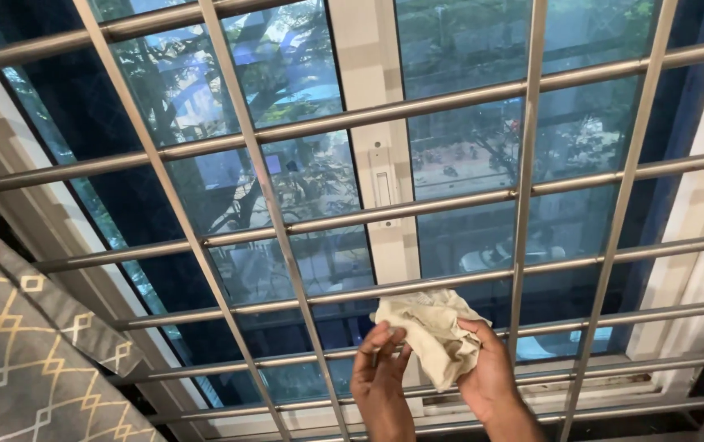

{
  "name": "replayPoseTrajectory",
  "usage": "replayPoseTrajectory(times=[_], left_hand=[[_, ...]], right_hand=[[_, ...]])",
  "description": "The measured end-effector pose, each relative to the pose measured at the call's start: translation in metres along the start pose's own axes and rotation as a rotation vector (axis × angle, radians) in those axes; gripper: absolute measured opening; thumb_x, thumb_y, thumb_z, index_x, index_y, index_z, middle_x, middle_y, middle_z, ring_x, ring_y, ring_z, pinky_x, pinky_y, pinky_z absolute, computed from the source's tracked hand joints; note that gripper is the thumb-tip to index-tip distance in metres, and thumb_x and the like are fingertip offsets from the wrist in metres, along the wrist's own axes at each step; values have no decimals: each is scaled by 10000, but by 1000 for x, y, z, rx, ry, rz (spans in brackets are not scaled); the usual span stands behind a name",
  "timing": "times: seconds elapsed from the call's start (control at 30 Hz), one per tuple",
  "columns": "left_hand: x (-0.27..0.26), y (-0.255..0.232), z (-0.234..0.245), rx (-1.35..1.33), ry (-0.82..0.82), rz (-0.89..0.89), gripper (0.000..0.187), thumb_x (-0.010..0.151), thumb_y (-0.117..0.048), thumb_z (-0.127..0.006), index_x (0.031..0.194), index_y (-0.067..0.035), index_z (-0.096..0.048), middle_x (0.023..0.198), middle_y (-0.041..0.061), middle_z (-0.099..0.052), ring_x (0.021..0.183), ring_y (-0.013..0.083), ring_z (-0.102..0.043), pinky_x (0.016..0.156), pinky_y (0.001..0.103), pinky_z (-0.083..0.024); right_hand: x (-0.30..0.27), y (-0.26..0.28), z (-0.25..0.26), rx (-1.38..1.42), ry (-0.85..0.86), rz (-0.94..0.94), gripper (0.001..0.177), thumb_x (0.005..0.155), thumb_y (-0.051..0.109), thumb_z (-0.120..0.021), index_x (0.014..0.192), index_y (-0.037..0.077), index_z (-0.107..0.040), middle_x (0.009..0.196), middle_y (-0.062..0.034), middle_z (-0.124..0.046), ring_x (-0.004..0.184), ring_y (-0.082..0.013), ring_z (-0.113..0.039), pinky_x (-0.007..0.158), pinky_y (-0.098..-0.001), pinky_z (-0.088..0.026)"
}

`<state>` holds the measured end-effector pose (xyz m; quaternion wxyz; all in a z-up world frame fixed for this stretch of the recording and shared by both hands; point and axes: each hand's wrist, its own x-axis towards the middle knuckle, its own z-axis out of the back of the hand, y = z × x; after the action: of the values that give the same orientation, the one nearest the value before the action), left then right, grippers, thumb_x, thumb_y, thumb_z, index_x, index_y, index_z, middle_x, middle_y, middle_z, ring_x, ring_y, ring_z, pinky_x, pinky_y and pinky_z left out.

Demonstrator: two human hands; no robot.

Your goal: Cleaning a metal window grill using a white cloth.

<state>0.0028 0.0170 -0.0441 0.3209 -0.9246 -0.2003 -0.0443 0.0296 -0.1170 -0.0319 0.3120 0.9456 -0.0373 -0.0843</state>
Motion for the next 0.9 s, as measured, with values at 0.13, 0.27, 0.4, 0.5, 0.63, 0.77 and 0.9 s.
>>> replayPoseTrajectory(times=[0.13, 0.27, 0.4, 0.5, 0.63, 0.77, 0.9], left_hand=[[7, 10, 1, 163, -145, 242, 487, 873, 100, -755, 1308, -20, -574, 1090, 149, -541, 930, 251, -549, 836, 411, -551], [-1, -8, -19, 202, -87, 254, 641, 825, 79, -767, 1401, -14, -503, 1274, 187, -620, 1085, 299, -643, 904, 413, -564], [-9, -39, -40, 230, -27, 478, 782, 824, -27, -763, 1522, -54, -413, 1355, 217, -582, 1166, 353, -644, 959, 455, -559], [-10, -41, -40, 167, 74, 511, 630, 839, 29, -737, 1442, 33, -555, 1261, 242, -676, 1085, 342, -675, 933, 430, -555], [-2, -22, -29, 301, 110, 376, 651, 763, -14, -840, 1359, 59, -587, 1148, 222, -743, 973, 282, -720, 854, 357, -593], [-1, -31, -47, 386, -23, 332, 452, 883, 63, -721, 1317, 24, -600, 1114, 200, -748, 937, 277, -727, 817, 375, -629], [19, -14, -50, 233, -139, 254, 427, 892, 42, -720, 1296, 21, -582, 1103, 211, -697, 900, 291, -693, 735, 396, -616]], right_hand=[[-6, 8, 0, -40, 99, -139, 555, 900, 186, -467, 1386, -56, -582, 1264, -211, -661, 1062, -321, -605, 912, -410, -450], [-8, 18, 1, -133, 51, -154, 609, 883, 221, -494, 1422, -52, -571, 1223, -229, -670, 1015, -333, -621, 856, -438, -475], [1, 22, 14, -120, 118, -138, 529, 884, 172, -517, 1335, -84, -623, 1177, -243, -692, 961, -337, -636, 823, -409, -489], [-3, 24, 10, -222, 136, -30, 423, 881, 63, -569, 1243, -134, -664, 1070, -283, -718, 857, -351, -662, 720, -408, -516], [-14, 30, -3, -460, 74, 87, 312, 855, -72, -691, 1143, -190, -703, 893, -309, -737, 661, -326, -666, 548, -383, -529], [-32, 30, -22, -533, 9, 60, 458, 835, 24, -758, 1265, -124, -703, 989, -290, -765, 750, -337, -706, 619, -384, -554], [-15, 0, 2, 20, -3, 168, 488, 958, 308, -538, 1269, -61, -609, 1186, -196, -658, 1055, -288, -629, 909, -405, -487]])
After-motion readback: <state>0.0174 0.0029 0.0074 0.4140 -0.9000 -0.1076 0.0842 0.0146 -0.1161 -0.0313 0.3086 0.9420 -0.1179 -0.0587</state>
